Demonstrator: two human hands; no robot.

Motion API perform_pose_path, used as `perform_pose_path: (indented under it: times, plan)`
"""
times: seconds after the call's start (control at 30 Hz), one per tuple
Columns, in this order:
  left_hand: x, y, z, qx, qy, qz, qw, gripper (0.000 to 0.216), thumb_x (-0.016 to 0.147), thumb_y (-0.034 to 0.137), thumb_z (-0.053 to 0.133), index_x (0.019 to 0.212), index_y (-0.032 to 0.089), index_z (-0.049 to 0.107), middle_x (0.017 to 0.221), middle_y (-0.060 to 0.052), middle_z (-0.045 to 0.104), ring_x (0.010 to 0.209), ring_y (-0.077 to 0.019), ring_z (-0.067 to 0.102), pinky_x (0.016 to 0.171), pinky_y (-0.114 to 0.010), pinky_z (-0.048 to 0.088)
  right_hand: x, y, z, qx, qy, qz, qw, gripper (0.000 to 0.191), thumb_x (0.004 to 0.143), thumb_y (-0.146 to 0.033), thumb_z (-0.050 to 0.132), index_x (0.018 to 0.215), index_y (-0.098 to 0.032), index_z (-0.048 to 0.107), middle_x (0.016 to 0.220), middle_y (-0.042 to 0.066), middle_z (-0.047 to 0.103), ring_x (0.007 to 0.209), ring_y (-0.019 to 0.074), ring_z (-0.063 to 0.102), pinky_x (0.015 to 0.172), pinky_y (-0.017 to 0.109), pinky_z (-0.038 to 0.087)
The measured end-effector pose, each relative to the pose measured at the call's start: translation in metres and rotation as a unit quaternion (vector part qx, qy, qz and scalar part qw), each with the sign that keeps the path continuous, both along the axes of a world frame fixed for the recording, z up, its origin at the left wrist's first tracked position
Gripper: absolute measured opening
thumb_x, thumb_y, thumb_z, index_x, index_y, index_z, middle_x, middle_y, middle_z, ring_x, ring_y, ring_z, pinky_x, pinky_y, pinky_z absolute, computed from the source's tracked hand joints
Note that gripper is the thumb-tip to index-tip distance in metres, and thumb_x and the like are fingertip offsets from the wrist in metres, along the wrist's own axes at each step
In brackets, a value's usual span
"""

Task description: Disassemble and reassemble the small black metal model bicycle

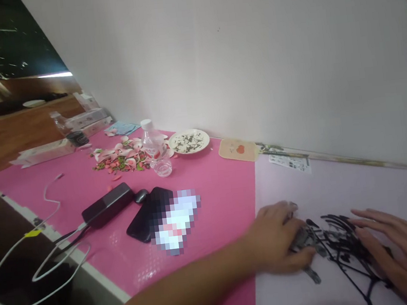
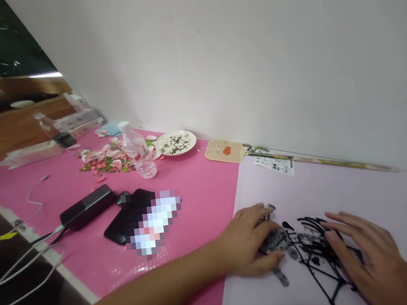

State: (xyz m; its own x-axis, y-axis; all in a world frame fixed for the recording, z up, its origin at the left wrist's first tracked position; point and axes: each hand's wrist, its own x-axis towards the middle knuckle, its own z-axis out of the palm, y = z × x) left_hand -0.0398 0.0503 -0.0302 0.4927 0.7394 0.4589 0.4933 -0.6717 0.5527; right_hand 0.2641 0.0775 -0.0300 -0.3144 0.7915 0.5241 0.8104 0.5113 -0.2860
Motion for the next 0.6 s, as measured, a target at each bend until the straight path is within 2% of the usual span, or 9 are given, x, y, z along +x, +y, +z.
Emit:
perform_pose_path:
  times: [0.2,0.3,0.43,0.6]
  plan:
    - [-0.002,-0.008,0.008,-0.044,0.023,-0.025,0.998,0.076,0.095,0.063,0.055,0.152,0.013,0.044,0.167,-0.019,0.032,0.159,-0.037,0.021,0.128,-0.053,0.023,0.001,0.0,-0.009,0.001,-0.002,0.031,1.0,0.034,0.095,-0.037,0.057,0.127,-0.048,0.063,0.127,0.005,0.069,0.129,0.0429,0.058,0.108,0.068,0.041]
    - [-0.001,-0.009,0.01,-0.075,0.026,-0.038,0.996,0.086,0.093,0.064,0.057,0.158,0.014,0.034,0.168,-0.02,0.029,0.159,-0.039,0.018,0.128,-0.059,0.02,0.006,0.0,-0.01,0.027,-0.024,0.028,0.999,0.029,0.095,-0.04,0.057,0.124,-0.041,0.064,0.127,0.007,0.069,0.131,0.0435,0.056,0.107,0.068,0.041]
    - [0.0,-0.007,0.011,-0.104,0.025,-0.057,0.993,0.097,0.09,0.059,0.063,0.163,0.013,0.019,0.168,-0.023,0.028,0.158,-0.041,0.021,0.127,-0.063,0.022,0.008,-0.001,-0.006,0.018,-0.038,0.028,0.999,0.033,0.1,-0.04,0.054,0.129,-0.027,0.063,0.137,0.011,0.064,0.138,0.0413,0.051,0.115,0.064,0.037]
    - [-0.003,-0.009,0.01,-0.112,0.007,-0.051,0.992,0.099,0.089,0.056,0.067,0.165,0.02,0.015,0.17,-0.021,0.023,0.158,-0.0406,0.022,0.126,-0.061,0.028,0.006,-0.006,-0.003,-0.036,-0.043,0.017,0.998,0.04,0.104,-0.042,0.048,0.14,-0.027,0.057,0.152,0.01,0.054,0.146,0.0391,0.042,0.118,0.063,0.037]
